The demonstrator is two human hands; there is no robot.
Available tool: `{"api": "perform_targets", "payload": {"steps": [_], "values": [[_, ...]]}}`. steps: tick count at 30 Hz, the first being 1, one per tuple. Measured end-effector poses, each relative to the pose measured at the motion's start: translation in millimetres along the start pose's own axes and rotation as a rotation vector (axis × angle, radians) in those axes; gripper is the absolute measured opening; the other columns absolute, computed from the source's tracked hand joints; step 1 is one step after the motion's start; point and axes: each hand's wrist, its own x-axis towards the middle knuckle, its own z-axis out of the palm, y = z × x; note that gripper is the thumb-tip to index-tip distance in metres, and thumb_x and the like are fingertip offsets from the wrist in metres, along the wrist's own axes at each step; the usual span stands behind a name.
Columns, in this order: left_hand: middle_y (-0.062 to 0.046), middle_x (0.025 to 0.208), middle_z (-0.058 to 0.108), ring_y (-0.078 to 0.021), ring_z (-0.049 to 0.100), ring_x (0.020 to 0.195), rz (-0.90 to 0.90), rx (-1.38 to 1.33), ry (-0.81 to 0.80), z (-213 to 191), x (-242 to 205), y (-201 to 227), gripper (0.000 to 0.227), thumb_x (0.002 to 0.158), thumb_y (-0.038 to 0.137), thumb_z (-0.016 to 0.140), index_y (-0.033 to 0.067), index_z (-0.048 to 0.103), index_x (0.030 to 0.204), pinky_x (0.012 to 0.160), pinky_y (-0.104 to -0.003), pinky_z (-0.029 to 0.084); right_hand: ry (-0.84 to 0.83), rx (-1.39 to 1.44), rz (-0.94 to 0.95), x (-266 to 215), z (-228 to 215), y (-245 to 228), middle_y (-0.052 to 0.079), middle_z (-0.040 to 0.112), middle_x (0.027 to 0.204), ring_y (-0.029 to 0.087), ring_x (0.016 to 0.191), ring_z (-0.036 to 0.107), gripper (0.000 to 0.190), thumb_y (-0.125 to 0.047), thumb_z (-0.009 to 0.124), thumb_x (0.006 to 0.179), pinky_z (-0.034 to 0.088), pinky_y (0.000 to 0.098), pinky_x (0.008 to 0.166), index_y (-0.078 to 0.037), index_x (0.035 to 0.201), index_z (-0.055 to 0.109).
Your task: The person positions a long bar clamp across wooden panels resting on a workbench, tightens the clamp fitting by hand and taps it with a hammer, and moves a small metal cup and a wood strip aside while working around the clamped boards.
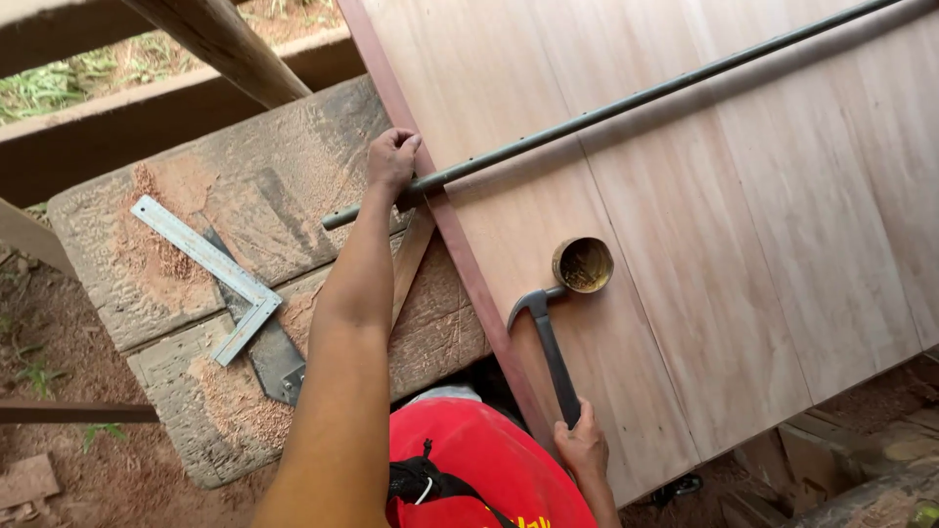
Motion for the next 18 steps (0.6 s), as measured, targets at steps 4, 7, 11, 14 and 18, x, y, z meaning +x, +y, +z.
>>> {"api": "perform_targets", "payload": {"steps": [4, 7, 11, 14, 18], "values": [[-0.001, 0.079, 0.075, -0.0096, 0.065, 0.070, -0.029, 0.026, -0.051, -7, -5, 8, 0.013, 0.092, 0.019, 0.073, 0.0094, 0.080, 0.096, 0.068, -0.029, 0.054, -0.096, -0.015, 0.120, -2, 0, -8, 0.024, 0.069, 0.124, 0.041, 0.113, 0.068, 0.070, -0.026, 0.065, 0.082, 0.053, 0.0469, 0.097, -0.010, 0.147, 0.047], [-0.003, 0.087, 0.078, -0.0117, 0.070, 0.074, 0.031, 0.124, -0.091, -16, -7, 6, 0.013, 0.091, 0.020, 0.073, 0.0125, 0.082, 0.097, 0.070, -0.030, 0.056, -0.032, 0.061, -0.010, 2, 12, 7, 0.028, 0.066, 0.124, 0.043, 0.109, 0.067, 0.070, -0.023, 0.067, 0.079, 0.053, 0.0482, 0.094, -0.004, 0.143, 0.047], [-0.006, 0.100, 0.081, -0.0221, 0.071, 0.094, 0.501, 0.360, 0.014, -18, 1, -5, 0.011, 0.091, 0.017, 0.074, 0.0124, 0.080, 0.098, 0.080, -0.036, 0.057, -0.004, 0.101, -0.024, 3, 15, 6, 0.028, 0.068, 0.122, 0.044, 0.112, 0.067, 0.067, -0.029, 0.068, 0.082, 0.054, 0.0483, 0.093, -0.006, 0.142, 0.049], [-0.010, 0.101, 0.077, -0.0212, 0.070, 0.092, 0.402, 0.287, 0.017, -13, 2, 9, 0.010, 0.098, 0.013, 0.068, 0.0079, 0.074, 0.104, 0.079, -0.035, 0.057, -0.015, 0.078, 0.038, 4, 14, 1, 0.028, 0.069, 0.122, 0.044, 0.114, 0.066, 0.066, -0.033, 0.069, 0.083, 0.054, 0.0482, 0.094, -0.008, 0.142, 0.051], [-0.009, 0.091, 0.071, -0.0132, 0.068, 0.076, 0.051, 0.031, -0.042, -21, -10, 34, 0.015, 0.100, 0.012, 0.062, 0.0064, 0.061, 0.114, 0.067, -0.028, 0.058, -0.057, 0.033, 0.084, 12, 19, 5, 0.027, 0.069, 0.120, 0.044, 0.111, 0.067, 0.066, -0.036, 0.072, 0.083, 0.055, 0.0490, 0.093, -0.007, 0.139, 0.052]]}}
